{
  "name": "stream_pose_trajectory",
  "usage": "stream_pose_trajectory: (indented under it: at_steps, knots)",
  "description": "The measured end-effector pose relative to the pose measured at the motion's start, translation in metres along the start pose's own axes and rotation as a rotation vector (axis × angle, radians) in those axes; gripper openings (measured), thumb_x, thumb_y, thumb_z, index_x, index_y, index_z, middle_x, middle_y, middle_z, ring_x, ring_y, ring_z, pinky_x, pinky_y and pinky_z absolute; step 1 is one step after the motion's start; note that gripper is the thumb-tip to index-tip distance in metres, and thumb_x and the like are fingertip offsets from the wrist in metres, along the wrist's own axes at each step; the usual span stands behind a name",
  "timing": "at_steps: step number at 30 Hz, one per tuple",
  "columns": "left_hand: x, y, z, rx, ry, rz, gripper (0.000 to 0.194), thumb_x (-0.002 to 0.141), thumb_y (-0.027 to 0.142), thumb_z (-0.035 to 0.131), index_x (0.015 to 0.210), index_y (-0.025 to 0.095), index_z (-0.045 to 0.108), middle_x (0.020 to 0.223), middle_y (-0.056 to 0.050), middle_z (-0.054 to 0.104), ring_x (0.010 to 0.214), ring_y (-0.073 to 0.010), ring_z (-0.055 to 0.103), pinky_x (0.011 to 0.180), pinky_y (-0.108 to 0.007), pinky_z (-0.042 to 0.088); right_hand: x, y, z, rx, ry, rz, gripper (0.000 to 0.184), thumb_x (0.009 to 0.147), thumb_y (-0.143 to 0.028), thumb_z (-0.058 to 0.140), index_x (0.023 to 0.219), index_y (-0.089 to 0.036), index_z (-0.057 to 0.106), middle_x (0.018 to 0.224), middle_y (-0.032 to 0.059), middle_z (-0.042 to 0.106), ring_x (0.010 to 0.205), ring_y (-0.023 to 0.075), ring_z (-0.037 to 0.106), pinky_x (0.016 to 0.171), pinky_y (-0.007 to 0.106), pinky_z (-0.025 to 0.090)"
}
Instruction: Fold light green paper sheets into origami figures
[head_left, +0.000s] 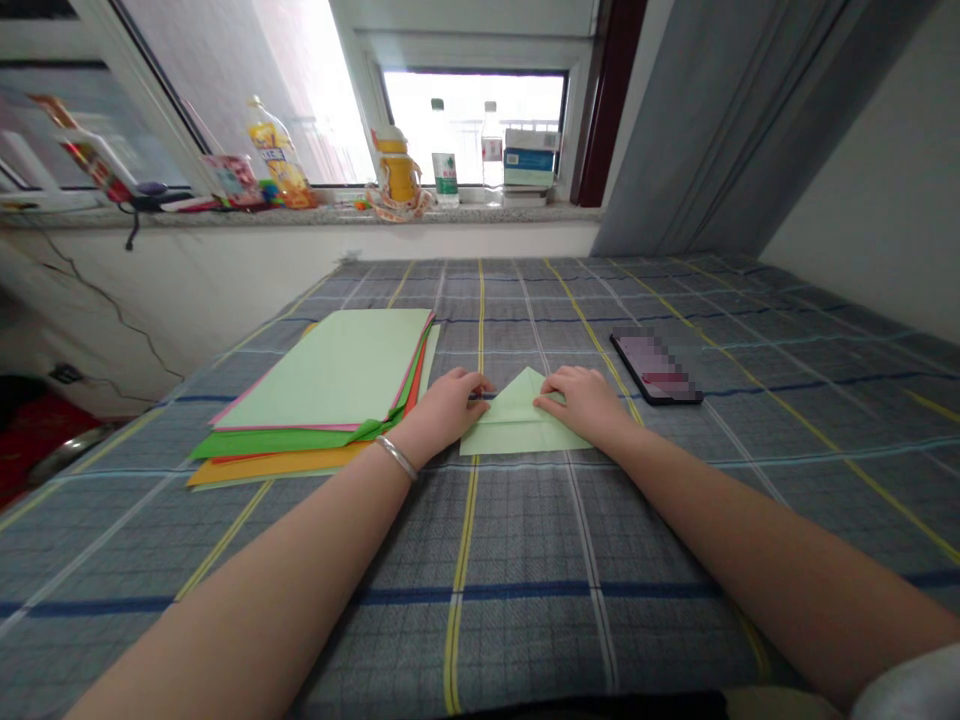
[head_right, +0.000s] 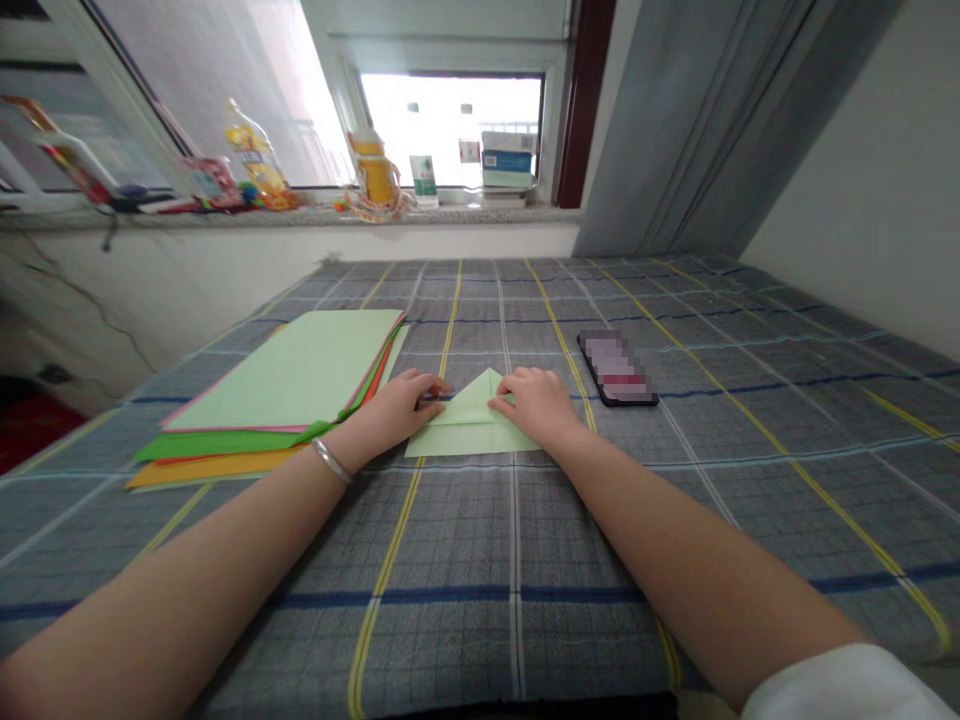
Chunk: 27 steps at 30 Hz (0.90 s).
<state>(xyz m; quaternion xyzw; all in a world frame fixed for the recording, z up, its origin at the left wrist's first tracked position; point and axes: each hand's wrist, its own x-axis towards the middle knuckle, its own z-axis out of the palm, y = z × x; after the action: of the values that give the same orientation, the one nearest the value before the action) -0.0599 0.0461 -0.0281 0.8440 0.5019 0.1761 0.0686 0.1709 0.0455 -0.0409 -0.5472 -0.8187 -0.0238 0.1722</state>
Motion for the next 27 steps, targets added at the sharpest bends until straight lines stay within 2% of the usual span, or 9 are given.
stream_pose_trajectory:
  at_steps: [2,4,7,8,11,14,17,22,27]
  knots:
    - [-0.001,0.01,0.003,0.132,0.082,0.1,0.024,0.083,0.015,0.053,0.105,0.02,0.063,0.108,-0.008,0.061,0.102,-0.0232,0.055,0.093,-0.04,0.043,0.0,0.0,0.0,-0.002,0.006,0.001,0.021,0.086,-0.042,0.058,0.085,-0.023,0.067,0.095,0.0034,0.067,0.094,0.0214,0.059,0.081,0.033,0.037]
    - [-0.003,0.023,0.006,0.195,0.103,0.215,0.024,0.087,0.014,0.047,0.104,0.02,0.063,0.109,-0.008,0.061,0.104,-0.0238,0.053,0.095,-0.042,0.042,0.0,0.0,0.001,-0.001,0.013,0.002,0.021,0.085,-0.042,0.058,0.084,-0.023,0.067,0.095,0.0034,0.067,0.094,0.0215,0.059,0.081,0.033,0.037]
    - [-0.005,0.042,0.013,0.125,0.027,0.327,0.022,0.092,0.02,0.043,0.106,0.017,0.059,0.106,-0.009,0.06,0.101,-0.0215,0.055,0.093,-0.037,0.045,-0.001,0.0,0.003,-0.006,0.022,-0.002,0.018,0.086,-0.038,0.057,0.085,-0.022,0.066,0.093,0.0035,0.067,0.093,0.0217,0.059,0.08,0.033,0.038]
    - [-0.005,0.047,0.015,0.087,0.002,0.349,0.024,0.092,0.02,0.043,0.113,0.017,0.056,0.109,-0.009,0.059,0.102,-0.0208,0.055,0.094,-0.036,0.045,-0.001,0.0,0.003,-0.01,0.022,-0.004,0.017,0.086,-0.036,0.057,0.085,-0.022,0.066,0.093,0.0036,0.067,0.093,0.0218,0.059,0.08,0.033,0.038]
    - [-0.007,0.052,0.022,-0.008,-0.03,0.369,0.032,0.093,0.028,0.045,0.122,0.015,0.048,0.122,-0.011,0.054,0.115,-0.0214,0.051,0.1,-0.037,0.041,-0.001,0.0,0.002,-0.013,0.02,0.009,0.014,0.085,-0.032,0.056,0.086,-0.021,0.066,0.091,0.0039,0.067,0.091,0.022,0.06,0.079,0.034,0.039]
    - [-0.008,0.048,0.027,-0.003,-0.081,0.383,0.048,0.095,0.04,0.041,0.135,0.015,0.038,0.14,-0.014,0.043,0.132,-0.0245,0.037,0.109,-0.042,0.031,0.0,0.006,-0.002,0.043,0.007,0.056,0.015,0.085,-0.031,0.055,0.087,-0.021,0.066,0.09,0.0042,0.068,0.088,0.021,0.061,0.077,0.033,0.04]
    - [-0.008,0.045,0.028,0.077,-0.152,0.386,0.057,0.096,0.05,0.032,0.144,0.02,0.027,0.152,-0.01,0.029,0.14,-0.0297,0.023,0.112,-0.05,0.021,-0.003,0.019,-0.01,0.19,-0.057,0.153,0.018,0.085,-0.034,0.055,0.092,-0.021,0.066,0.092,0.0046,0.069,0.083,0.019,0.062,0.071,0.03,0.042]
    - [-0.008,0.047,0.027,0.148,-0.204,0.396,0.061,0.095,0.056,0.024,0.147,0.024,0.023,0.154,-0.004,0.025,0.141,-0.0303,0.018,0.112,-0.051,0.017,-0.011,0.049,-0.025,0.364,-0.186,0.235,0.031,0.078,-0.035,0.063,0.105,-0.02,0.064,0.1,0.0058,0.067,0.088,0.0189,0.061,0.075,0.029,0.044]
    - [-0.008,0.049,0.024,0.174,-0.207,0.397,0.063,0.094,0.059,0.024,0.148,0.027,0.021,0.154,-0.005,0.024,0.141,-0.0308,0.018,0.111,-0.052,0.018,-0.015,0.067,-0.033,0.492,-0.311,0.305,0.039,0.076,-0.028,0.065,0.113,-0.017,0.059,0.082,0.0031,0.062,0.068,0.0137,0.056,0.058,0.024,0.04]
